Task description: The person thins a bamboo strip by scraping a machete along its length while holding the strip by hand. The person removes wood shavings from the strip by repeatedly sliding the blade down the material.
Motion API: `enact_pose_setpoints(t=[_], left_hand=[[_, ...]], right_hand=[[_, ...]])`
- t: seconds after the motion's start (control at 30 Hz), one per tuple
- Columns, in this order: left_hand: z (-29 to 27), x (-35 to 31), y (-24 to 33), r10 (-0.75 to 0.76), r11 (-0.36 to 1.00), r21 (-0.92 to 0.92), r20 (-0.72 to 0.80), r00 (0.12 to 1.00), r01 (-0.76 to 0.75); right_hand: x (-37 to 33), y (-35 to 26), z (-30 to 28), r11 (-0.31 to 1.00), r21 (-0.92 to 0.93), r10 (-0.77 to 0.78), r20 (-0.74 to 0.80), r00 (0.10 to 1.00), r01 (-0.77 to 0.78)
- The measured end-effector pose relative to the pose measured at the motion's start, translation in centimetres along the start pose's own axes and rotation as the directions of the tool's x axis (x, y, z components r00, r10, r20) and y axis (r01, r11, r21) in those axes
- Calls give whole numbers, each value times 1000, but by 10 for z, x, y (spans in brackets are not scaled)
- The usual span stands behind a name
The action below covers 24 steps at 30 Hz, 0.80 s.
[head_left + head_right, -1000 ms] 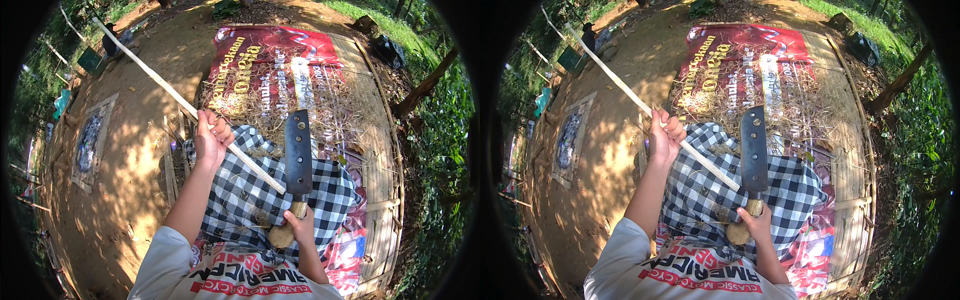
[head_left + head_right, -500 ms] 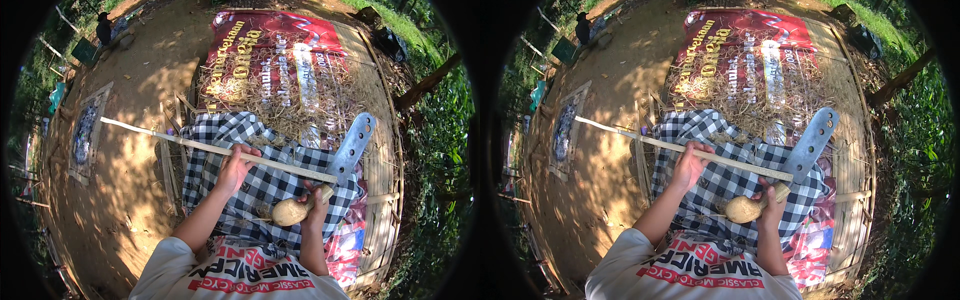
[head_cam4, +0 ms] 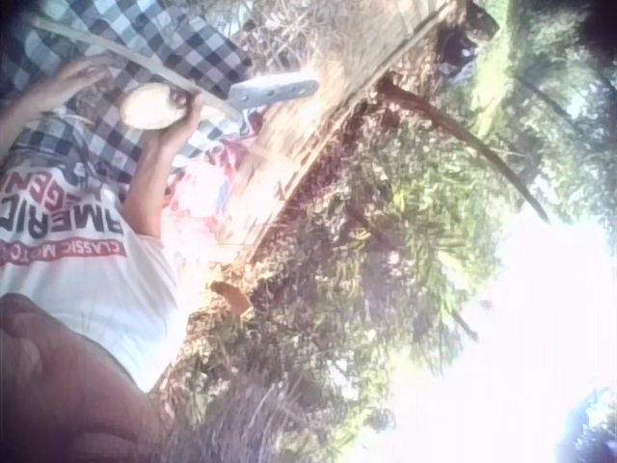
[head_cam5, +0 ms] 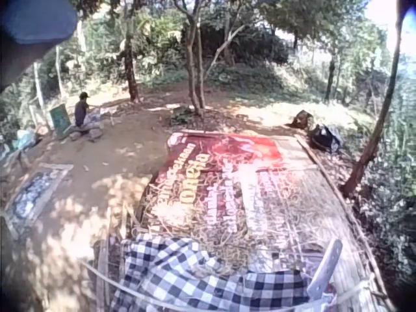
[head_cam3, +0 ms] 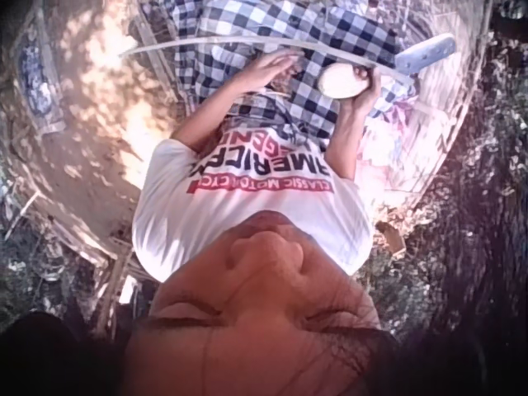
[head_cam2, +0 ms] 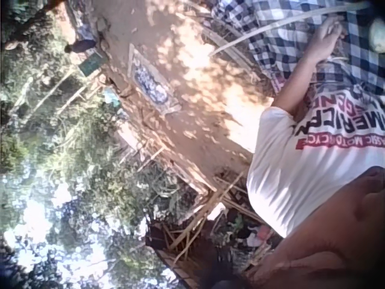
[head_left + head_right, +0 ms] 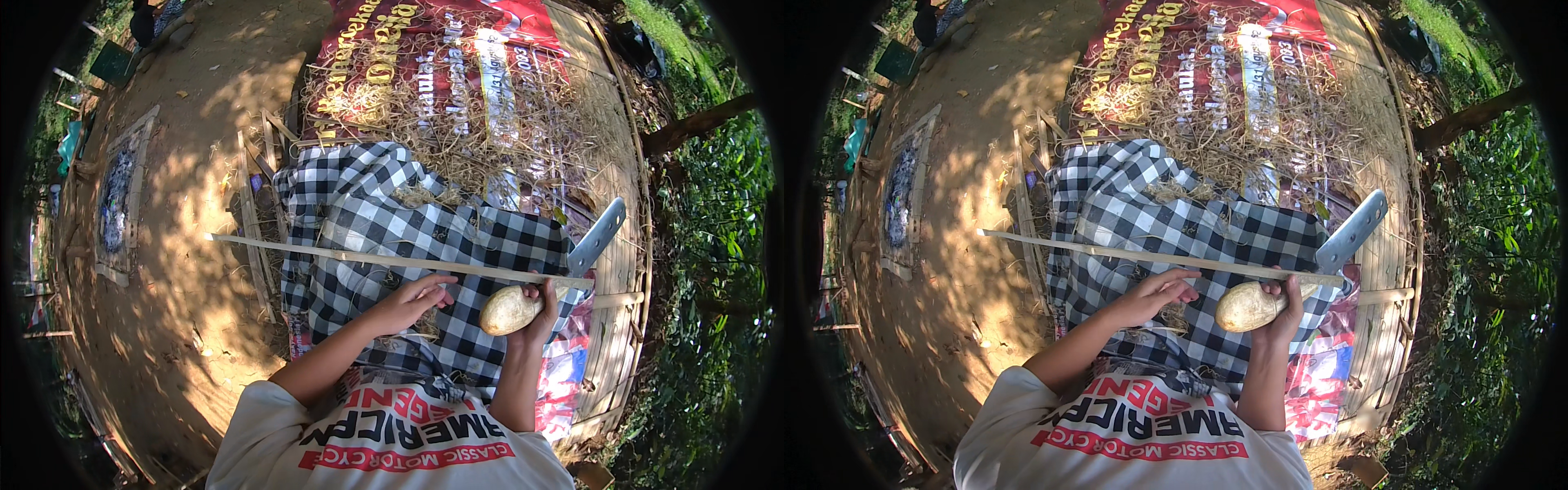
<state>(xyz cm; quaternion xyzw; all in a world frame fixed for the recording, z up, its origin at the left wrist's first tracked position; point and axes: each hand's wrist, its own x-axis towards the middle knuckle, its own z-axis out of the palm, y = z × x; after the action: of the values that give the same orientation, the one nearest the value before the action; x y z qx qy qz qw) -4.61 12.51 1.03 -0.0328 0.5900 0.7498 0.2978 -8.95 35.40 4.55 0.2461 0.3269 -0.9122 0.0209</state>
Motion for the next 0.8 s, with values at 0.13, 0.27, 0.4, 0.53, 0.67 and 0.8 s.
enact_pose_setpoints(t=[0.13,0.27,0.4,0.53,0.67,0.8], left_hand=[[-39,-59,37,285,842,525,-228,931,-129],[-103,-93,65,655,232,949,-315,687,214],[-173,-124,18,207,312,907,-356,912,283],[-176,-126,-9,-52,448,824,-363,930,347],[-161,-131,-38,-74,619,713,-365,928,329],[-140,-134,-55,-244,882,308,-350,905,357]], right_hand=[[10,-10,-11,996,-68,-56,-40,998,54],[21,-20,-6,994,-55,-101,-58,993,98],[38,-31,11,992,-59,-111,-33,993,109],[54,-37,11,935,-227,-296,-74,952,273],[46,-30,9,719,-544,-515,2,857,434],[30,-18,-1,562,-685,-495,171,852,464]])
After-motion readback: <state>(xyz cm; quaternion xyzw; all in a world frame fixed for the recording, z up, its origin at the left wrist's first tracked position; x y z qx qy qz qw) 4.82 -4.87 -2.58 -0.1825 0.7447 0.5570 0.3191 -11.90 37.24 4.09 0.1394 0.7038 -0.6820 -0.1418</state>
